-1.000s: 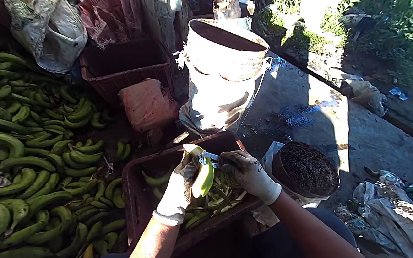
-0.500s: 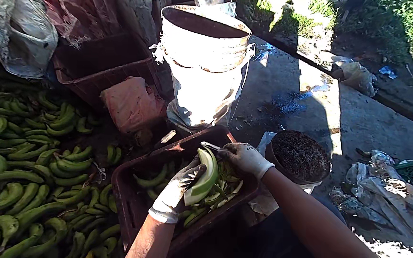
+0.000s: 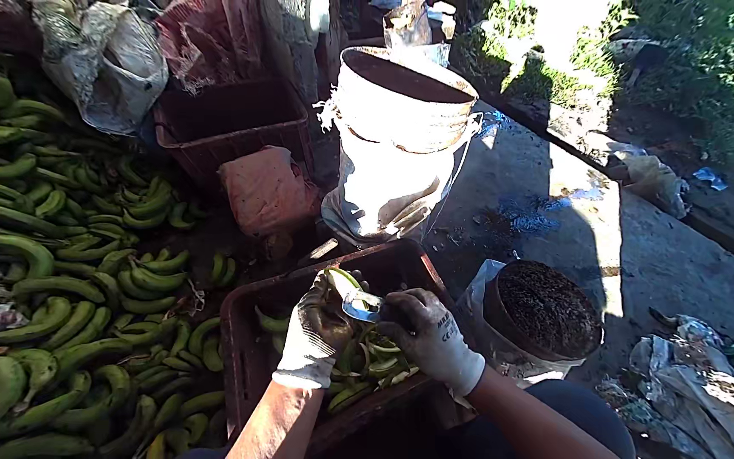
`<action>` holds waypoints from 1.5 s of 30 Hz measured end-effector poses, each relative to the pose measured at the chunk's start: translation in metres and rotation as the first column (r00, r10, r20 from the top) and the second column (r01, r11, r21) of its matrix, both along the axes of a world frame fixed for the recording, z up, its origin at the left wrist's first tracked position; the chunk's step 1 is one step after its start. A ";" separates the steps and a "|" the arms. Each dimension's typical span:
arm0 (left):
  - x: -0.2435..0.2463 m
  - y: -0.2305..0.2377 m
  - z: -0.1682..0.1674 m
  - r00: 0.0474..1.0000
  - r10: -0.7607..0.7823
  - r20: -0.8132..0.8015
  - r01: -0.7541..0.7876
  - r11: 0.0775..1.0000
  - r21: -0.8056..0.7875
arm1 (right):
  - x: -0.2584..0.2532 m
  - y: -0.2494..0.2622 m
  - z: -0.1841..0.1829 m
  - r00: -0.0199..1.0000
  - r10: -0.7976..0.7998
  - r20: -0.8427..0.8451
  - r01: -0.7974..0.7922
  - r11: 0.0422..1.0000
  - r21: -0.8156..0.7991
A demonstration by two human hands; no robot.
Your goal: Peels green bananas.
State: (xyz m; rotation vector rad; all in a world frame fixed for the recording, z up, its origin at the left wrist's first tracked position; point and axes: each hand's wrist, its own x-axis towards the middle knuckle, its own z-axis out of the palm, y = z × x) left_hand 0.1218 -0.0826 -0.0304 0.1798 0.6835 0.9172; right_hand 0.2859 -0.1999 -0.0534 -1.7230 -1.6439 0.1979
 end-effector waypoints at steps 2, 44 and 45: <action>-0.002 0.000 -0.001 0.999 -0.037 0.012 0.036 0.999 0.019 | 0.000 0.004 -0.001 1.000 0.015 -0.002 -0.015 1.000 0.027; -0.018 -0.013 0.004 0.934 -0.357 -0.023 0.342 0.871 0.354 | 0.022 0.011 0.007 0.975 0.185 -0.122 -0.174 0.980 0.098; -0.020 -0.016 0.007 0.916 -0.387 -0.109 0.394 0.808 0.439 | 0.024 0.013 0.009 0.973 0.167 -0.159 -0.157 0.985 0.073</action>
